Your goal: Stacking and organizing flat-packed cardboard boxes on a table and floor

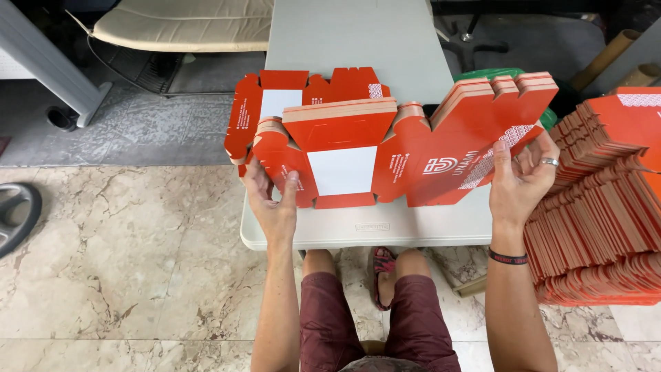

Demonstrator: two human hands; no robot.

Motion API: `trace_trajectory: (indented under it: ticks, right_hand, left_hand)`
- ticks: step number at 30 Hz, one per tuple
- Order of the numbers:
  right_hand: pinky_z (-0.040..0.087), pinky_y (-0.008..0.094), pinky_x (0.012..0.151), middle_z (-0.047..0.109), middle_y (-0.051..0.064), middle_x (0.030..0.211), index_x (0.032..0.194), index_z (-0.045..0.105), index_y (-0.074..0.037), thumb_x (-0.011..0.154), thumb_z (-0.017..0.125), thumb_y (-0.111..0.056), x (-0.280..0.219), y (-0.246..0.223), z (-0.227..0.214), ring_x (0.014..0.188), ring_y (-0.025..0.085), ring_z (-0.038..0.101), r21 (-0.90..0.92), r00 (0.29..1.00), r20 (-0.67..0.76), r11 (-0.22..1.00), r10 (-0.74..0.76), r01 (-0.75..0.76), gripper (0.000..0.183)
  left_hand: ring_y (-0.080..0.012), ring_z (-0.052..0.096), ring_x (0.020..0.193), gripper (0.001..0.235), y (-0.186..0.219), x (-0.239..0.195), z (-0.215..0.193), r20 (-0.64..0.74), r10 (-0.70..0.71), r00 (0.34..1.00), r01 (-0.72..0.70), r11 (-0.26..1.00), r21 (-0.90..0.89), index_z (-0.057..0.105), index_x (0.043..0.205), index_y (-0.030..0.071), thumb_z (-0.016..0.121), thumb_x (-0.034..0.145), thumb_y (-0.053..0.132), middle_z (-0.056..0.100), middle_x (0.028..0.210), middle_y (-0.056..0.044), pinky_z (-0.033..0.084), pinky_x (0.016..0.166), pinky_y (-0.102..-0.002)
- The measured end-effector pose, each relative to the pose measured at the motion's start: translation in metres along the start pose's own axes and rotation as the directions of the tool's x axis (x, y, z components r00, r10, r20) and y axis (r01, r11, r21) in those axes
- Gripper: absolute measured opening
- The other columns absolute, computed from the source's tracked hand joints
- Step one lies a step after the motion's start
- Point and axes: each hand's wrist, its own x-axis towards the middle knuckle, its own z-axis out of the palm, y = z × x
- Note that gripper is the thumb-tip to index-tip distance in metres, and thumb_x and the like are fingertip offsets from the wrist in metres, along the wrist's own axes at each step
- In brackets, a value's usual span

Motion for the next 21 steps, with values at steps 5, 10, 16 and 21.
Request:
trace_trajectory:
  ticks: [5,10,16,21]
  right_hand:
    - [0.045,0.024,0.076,0.06,0.016,0.133,0.141,0.045,0.002,0.107,0.07,-0.001,0.002,0.007,0.0,0.089,0.01,0.05,0.066,0.998,0.015,0.996,-0.058,0.057,0.042]
    - [0.036,0.019,0.067,0.056,0.004,0.117,0.139,0.047,0.002,0.105,0.072,-0.002,0.004,0.009,0.0,0.077,0.004,0.033,0.067,1.0,0.0,0.998,-0.007,0.007,0.042]
    - [0.037,0.019,0.067,0.057,0.008,0.125,0.139,0.047,0.003,0.103,0.075,-0.004,0.003,0.012,0.0,0.08,0.005,0.034,0.067,0.999,-0.038,0.998,-0.002,0.004,0.046]
    - [0.035,0.019,0.062,0.06,0.012,0.133,0.14,0.046,0.0,0.105,0.073,-0.007,-0.001,0.009,0.003,0.081,0.005,0.04,0.053,0.999,-0.04,0.999,-0.012,0.014,0.045]
  left_hand:
    - [-0.0323,0.023,0.16,0.086,0.017,0.015,-0.003,0.16,0.201,0.966,-0.218,0.971,0.094,0.023,0.162,0.006,0.073,0.096,0.028,0.026,0.17,-0.017,0.024,0.132,-0.05]
    - [-0.0357,0.031,0.159,0.072,0.087,0.069,0.011,0.471,0.485,0.737,-0.662,0.659,0.357,0.039,0.158,0.012,0.067,0.101,0.046,0.032,0.168,-0.016,0.031,0.131,-0.058]
    - [-0.0274,0.072,0.087,0.049,0.13,0.095,0.049,0.816,0.272,0.511,-0.85,0.302,0.431,0.075,0.127,0.015,0.063,0.1,0.054,0.078,0.1,-0.004,0.053,0.071,-0.048]
    - [-0.0256,0.073,0.078,0.049,0.115,0.11,0.056,0.851,0.334,0.406,-0.912,0.211,0.353,0.071,0.136,0.015,0.06,0.105,0.052,0.079,0.111,-0.001,0.053,0.056,-0.042]
